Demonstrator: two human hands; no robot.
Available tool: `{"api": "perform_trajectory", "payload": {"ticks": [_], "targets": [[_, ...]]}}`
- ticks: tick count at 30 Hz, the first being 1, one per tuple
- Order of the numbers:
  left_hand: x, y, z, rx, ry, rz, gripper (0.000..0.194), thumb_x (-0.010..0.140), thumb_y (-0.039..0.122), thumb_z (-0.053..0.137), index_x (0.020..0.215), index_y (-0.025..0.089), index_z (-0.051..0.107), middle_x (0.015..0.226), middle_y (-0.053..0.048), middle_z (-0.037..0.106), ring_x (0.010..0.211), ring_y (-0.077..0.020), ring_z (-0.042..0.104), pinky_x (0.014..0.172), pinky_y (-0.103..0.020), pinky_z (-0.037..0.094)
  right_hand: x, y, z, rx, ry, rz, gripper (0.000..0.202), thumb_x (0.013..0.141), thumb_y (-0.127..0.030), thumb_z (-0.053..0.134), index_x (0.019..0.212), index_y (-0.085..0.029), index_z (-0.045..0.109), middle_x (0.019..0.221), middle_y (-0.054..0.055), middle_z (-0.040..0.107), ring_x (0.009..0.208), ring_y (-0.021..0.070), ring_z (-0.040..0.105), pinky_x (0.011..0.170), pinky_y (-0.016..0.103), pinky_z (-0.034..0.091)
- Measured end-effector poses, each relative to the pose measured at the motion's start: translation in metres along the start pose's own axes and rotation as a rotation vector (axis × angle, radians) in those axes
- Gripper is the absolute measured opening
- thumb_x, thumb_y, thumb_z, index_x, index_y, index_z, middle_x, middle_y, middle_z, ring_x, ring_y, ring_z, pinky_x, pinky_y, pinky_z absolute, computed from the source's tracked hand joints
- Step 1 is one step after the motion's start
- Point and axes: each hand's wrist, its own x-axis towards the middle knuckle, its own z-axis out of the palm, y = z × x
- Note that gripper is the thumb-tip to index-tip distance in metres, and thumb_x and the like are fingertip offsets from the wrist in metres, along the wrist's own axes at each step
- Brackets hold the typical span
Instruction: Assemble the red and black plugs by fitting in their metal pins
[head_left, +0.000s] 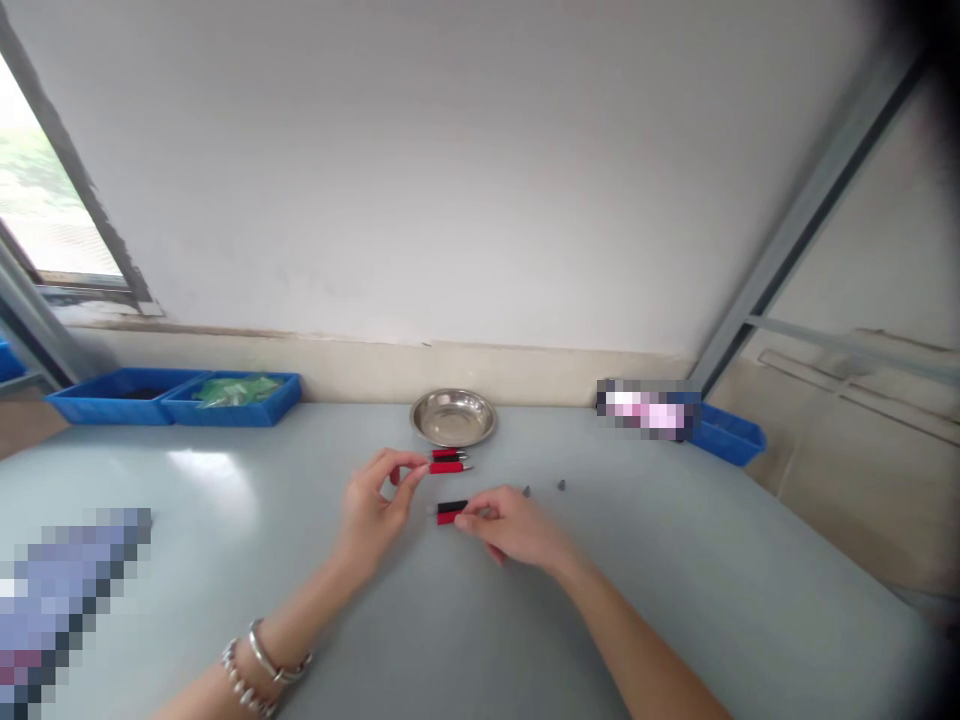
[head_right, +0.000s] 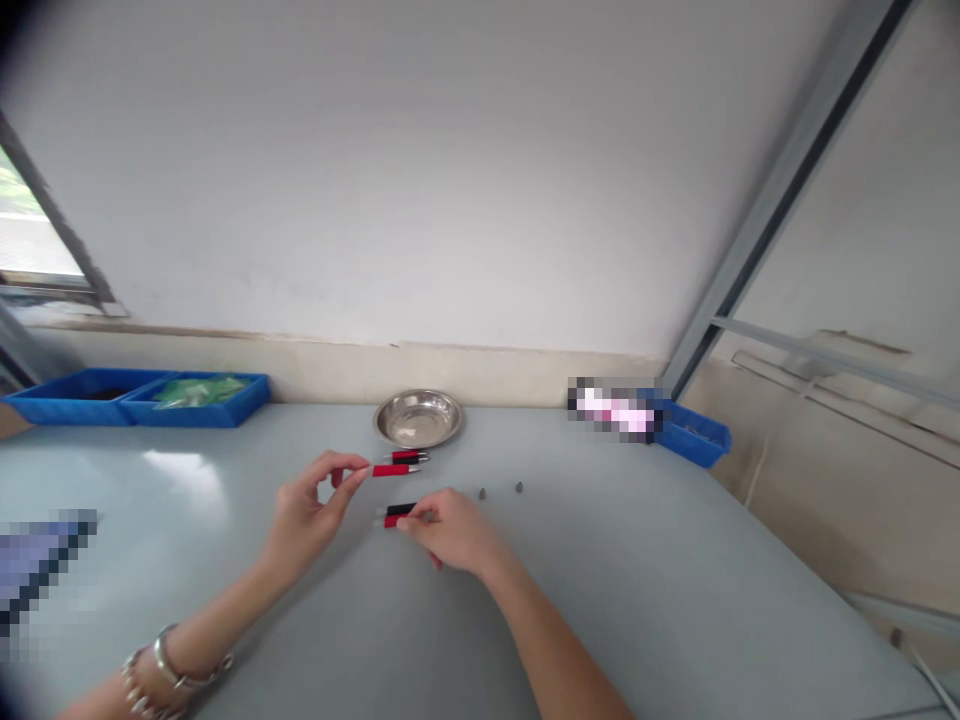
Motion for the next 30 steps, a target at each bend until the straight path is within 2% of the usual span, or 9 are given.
{"api": "perform_trajectory", "payload": {"ticks": [4,9,15,19,23,30], "targets": [[0.0,0.001,0.0,-0.093,-0.041,-0.096,0.02,0.074,0.038,0.052,0.075,0.02,0.06,0.068,0.001,0.062,0.058,-0.0119,0.049,0.057,-0.023,0.042,0.0,0.0,-0.001,0.216,0.009,-0.034,0.037,0.08,-0.052,0.044,0.082,-0.017,0.058,0.045,-0.005,0.04,0.044,0.0074,0.035,0.045,0.019,0.025],[-0.002,0.004,0.001,-0.14,-0.088,-0.143,0.02,0.073,0.039,0.053,0.075,0.02,0.06,0.07,0.001,0.063,0.061,-0.0126,0.05,0.06,-0.024,0.043,0.006,0.002,-0.002,0.435,0.046,-0.092,0.043,0.081,-0.057,0.038,0.067,-0.016,0.049,0.043,-0.006,0.034,0.04,0.006,0.026,0.04,0.019,0.017],[-0.006,0.012,0.0,-0.066,-0.123,-0.021,0.018,0.078,0.036,0.048,0.076,0.02,0.057,0.069,0.001,0.061,0.06,-0.0125,0.049,0.059,-0.025,0.04,0.007,0.003,-0.001,0.462,0.097,-0.125,0.041,0.081,-0.052,0.042,0.062,-0.016,0.046,0.044,-0.006,0.034,0.041,0.0059,0.026,0.041,0.02,0.015],[-0.008,0.011,-0.001,0.069,-0.233,0.117,0.016,0.082,0.032,0.045,0.091,0.021,0.053,0.083,0.0,0.06,0.071,-0.0147,0.051,0.067,-0.028,0.038,0.006,0.001,-0.003,0.501,0.112,-0.131,0.039,0.08,-0.05,0.045,0.061,-0.016,0.045,0.044,-0.006,0.035,0.041,0.0061,0.026,0.041,0.021,0.015],[-0.009,0.008,-0.002,0.19,-0.28,0.252,0.015,0.086,0.027,0.038,0.088,0.019,0.051,0.087,-0.003,0.058,0.079,-0.0173,0.051,0.071,-0.032,0.033,0.006,-0.001,-0.004,0.511,0.104,-0.15,0.038,0.08,-0.048,0.045,0.059,-0.016,0.044,0.043,-0.006,0.034,0.041,0.006,0.025,0.041,0.021,0.015],[-0.009,0.007,-0.002,0.264,-0.283,0.277,0.024,0.089,0.026,0.031,0.081,0.019,0.052,0.077,-0.001,0.056,0.073,-0.0157,0.048,0.069,-0.032,0.027,0.007,0.001,-0.003,0.481,0.096,-0.189,0.038,0.08,-0.049,0.044,0.059,-0.017,0.043,0.042,-0.007,0.032,0.04,0.0061,0.023,0.041,0.021,0.015]]}}
